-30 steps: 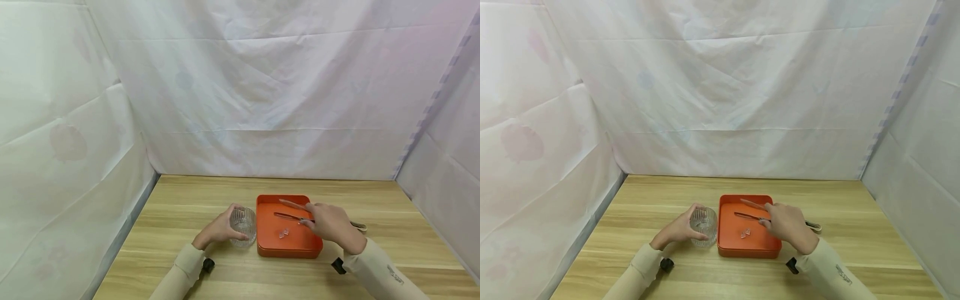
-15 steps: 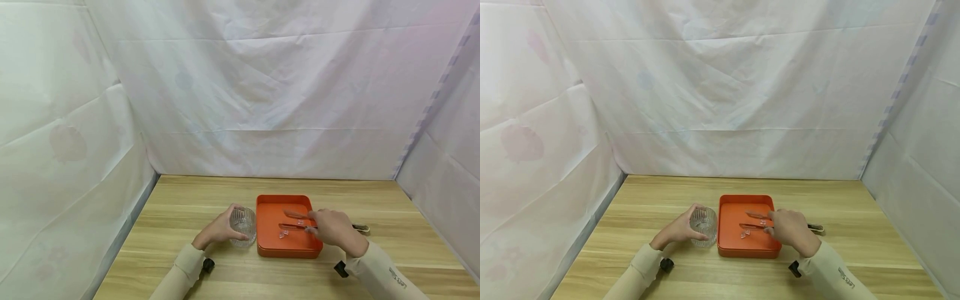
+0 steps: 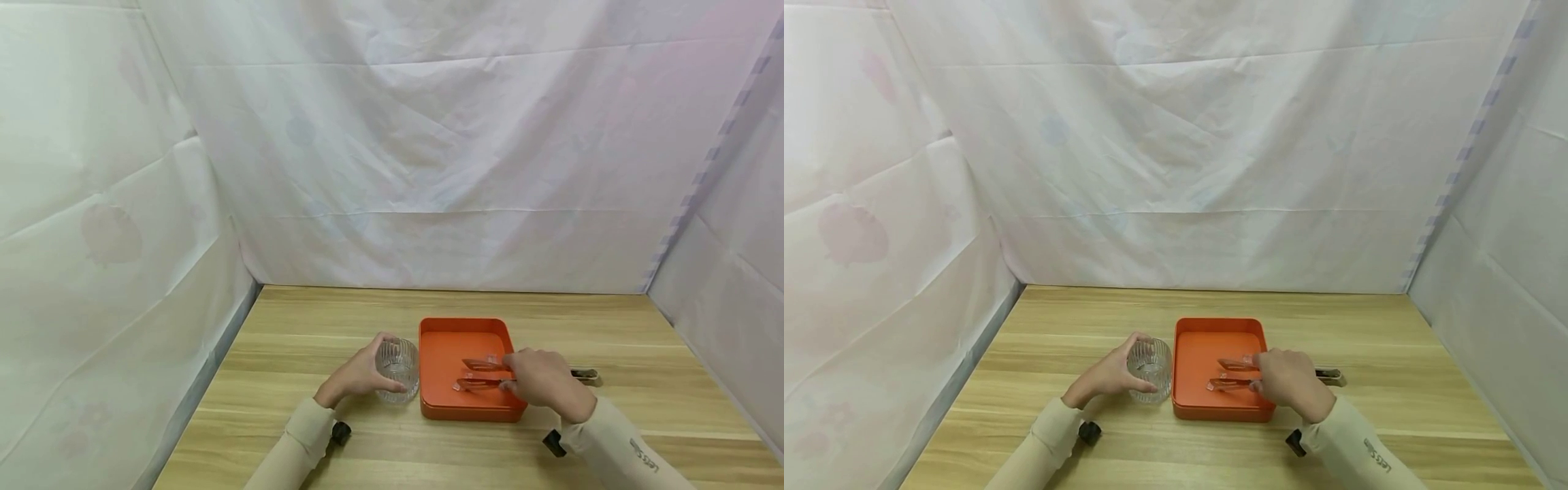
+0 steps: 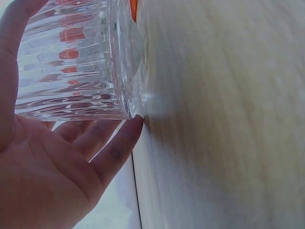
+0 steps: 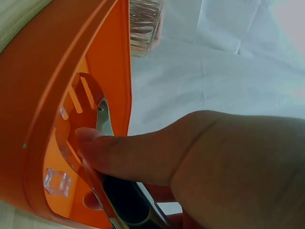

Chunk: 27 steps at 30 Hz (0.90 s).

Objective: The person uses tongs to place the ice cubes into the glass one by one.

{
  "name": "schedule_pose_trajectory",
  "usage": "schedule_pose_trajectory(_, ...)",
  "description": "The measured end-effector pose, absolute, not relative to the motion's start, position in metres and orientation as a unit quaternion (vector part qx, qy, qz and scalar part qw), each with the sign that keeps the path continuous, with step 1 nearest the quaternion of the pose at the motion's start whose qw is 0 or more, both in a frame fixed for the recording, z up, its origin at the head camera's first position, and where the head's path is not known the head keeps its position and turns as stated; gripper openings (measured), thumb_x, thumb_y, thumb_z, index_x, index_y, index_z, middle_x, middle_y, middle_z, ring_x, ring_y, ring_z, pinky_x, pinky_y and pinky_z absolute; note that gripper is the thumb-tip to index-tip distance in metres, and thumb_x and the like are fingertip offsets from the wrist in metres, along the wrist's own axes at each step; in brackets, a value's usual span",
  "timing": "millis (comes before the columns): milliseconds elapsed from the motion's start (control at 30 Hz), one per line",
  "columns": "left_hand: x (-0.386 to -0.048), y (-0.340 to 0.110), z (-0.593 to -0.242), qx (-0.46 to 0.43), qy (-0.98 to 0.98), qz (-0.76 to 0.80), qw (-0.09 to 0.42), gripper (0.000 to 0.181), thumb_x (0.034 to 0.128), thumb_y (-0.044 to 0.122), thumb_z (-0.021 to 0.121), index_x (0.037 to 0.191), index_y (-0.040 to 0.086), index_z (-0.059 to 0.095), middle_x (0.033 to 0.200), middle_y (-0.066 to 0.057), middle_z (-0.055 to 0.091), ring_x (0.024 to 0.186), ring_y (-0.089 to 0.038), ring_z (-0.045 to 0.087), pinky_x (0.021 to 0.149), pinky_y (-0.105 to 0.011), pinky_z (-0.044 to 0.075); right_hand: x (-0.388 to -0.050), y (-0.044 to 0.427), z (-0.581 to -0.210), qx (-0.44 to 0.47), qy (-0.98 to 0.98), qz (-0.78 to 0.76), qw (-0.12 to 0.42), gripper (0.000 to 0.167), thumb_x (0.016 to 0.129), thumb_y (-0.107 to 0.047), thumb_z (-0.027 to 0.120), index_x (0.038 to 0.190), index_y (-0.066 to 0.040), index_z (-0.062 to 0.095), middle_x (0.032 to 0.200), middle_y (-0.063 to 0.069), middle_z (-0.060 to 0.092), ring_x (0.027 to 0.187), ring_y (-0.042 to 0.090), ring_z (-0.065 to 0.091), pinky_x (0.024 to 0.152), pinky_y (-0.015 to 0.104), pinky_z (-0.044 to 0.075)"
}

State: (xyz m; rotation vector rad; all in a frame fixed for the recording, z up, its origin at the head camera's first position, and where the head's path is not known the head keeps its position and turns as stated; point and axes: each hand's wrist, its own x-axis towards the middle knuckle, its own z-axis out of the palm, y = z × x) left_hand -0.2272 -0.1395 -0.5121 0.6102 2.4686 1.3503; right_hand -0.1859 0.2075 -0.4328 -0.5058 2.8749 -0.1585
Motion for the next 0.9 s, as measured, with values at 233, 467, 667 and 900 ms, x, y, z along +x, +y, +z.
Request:
schedule_pose_trajectory(233, -0.228, -0.139, -0.513, 0.207, 0.847, 0.471, 0.133, 0.091, 0.0662, 0.034, 0.092, 0.140, 0.021, 0.040, 0.125, -0.009, 0.057, 0.110, -0.024, 0.057, 0.093, -0.044, 0.049, -0.184, 0.206, -0.435, -0.176, 0.979, -0.047, 0.093, 0.018, 0.087, -0.029, 0.076, 0.083, -0.017, 0.062, 0.065, -0.003, 0.048, 0.057, 0.015, 0.045, 0.049, 0.032, 0.034)
schedule_pose_trajectory(467, -0.228, -0.140, -0.514, 0.205, 0.848, 0.471, 0.134, 0.090, 0.0667, 0.033, 0.092, 0.139, 0.022, 0.040, 0.125, -0.007, 0.057, 0.110, -0.023, 0.057, 0.093, -0.044, 0.049, -0.186, 0.204, -0.438, -0.176, 0.980, -0.031, 0.089, 0.012, 0.088, -0.024, 0.074, 0.090, -0.015, 0.066, 0.069, -0.001, 0.054, 0.058, 0.016, 0.047, 0.047, 0.033, 0.038)
schedule_pose_trajectory(667, -0.228, -0.140, -0.512, 0.209, 0.848, 0.468, 0.133, 0.091, 0.0669, 0.033, 0.092, 0.140, 0.020, 0.039, 0.123, -0.007, 0.057, 0.110, -0.023, 0.057, 0.093, -0.043, 0.049, -0.186, 0.205, -0.441, -0.178, 0.981, -0.027, 0.074, 0.007, 0.088, -0.019, 0.074, 0.089, -0.015, 0.068, 0.068, 0.000, 0.057, 0.056, 0.015, 0.048, 0.046, 0.033, 0.040)
schedule_pose_trajectory(900, -0.226, -0.139, -0.510, 0.209, 0.849, 0.466, 0.134, 0.091, 0.0666, 0.034, 0.092, 0.140, 0.019, 0.039, 0.123, -0.008, 0.057, 0.110, -0.024, 0.057, 0.092, -0.045, 0.049, -0.186, 0.205, -0.444, -0.186, 0.980, -0.028, 0.066, 0.008, 0.088, -0.020, 0.073, 0.087, -0.016, 0.067, 0.064, -0.002, 0.052, 0.054, 0.014, 0.046, 0.046, 0.031, 0.038)
